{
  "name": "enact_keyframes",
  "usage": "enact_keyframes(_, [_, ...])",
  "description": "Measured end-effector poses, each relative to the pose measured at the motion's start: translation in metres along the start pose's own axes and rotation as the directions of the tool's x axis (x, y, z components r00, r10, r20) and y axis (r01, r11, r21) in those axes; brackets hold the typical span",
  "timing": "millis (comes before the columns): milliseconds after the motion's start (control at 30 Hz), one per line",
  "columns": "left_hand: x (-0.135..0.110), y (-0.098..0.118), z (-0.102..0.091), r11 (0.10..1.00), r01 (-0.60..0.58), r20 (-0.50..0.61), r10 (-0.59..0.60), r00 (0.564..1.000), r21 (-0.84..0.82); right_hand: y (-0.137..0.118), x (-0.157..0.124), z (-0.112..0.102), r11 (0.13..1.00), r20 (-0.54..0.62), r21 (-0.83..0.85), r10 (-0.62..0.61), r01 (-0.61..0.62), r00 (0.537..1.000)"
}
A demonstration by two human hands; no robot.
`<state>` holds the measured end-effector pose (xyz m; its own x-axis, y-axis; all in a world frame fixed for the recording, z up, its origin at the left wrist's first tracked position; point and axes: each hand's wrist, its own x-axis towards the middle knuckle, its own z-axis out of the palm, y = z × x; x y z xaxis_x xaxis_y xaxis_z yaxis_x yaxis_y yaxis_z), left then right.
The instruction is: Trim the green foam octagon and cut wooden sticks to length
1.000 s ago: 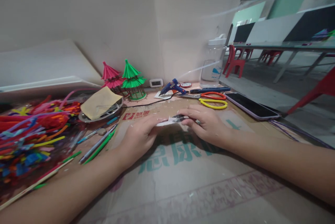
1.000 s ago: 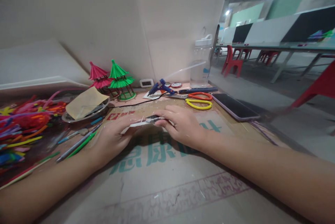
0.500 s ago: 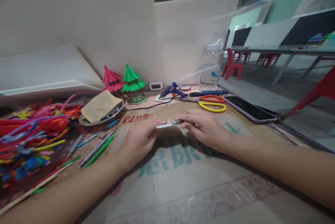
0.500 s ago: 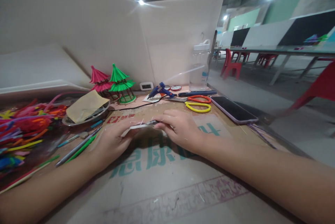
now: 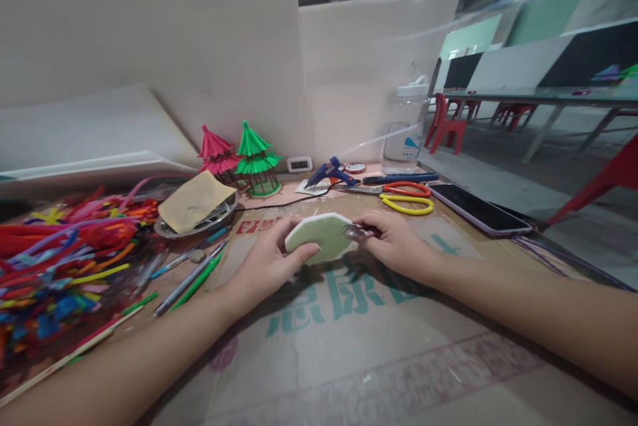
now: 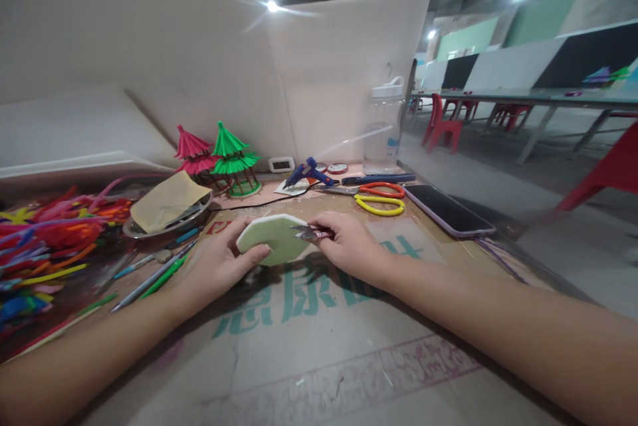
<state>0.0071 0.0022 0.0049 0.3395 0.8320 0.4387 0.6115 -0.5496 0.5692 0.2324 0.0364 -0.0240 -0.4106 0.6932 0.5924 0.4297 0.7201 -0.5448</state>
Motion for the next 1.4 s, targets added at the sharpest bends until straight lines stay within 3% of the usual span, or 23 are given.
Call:
enact_keyframes(167, [0.0,-0.003,0.001,0.999,0.005,-0.003,-0.005,1.0,0.036,-0.001,0.0,-0.004,1.0,-0.022,0.019,0.017,-0.016,1.0])
enact_keyframes(333, [-0.005,-0.01,0.002,0.988,-0.065,-0.016,0.067,0.998,0.139,-0.009,-0.003,-0.014,0.973,-0.062,-0.118,-0.209,0.2,0.976])
enact_keyframes(500, [-0.008,-0.014,0.002,0.969,-0.152,0.004,0.155,0.988,0.196,-0.009,-0.003,-0.016,0.924,-0.023,-0.257,-0.299,0.283,0.954])
enact_keyframes(1400, [-0.012,-0.02,0.004,0.953,-0.191,0.09,0.175,0.98,0.235,-0.011,-0.001,-0.014,0.884,-0.05,-0.305,-0.385,0.354,0.921])
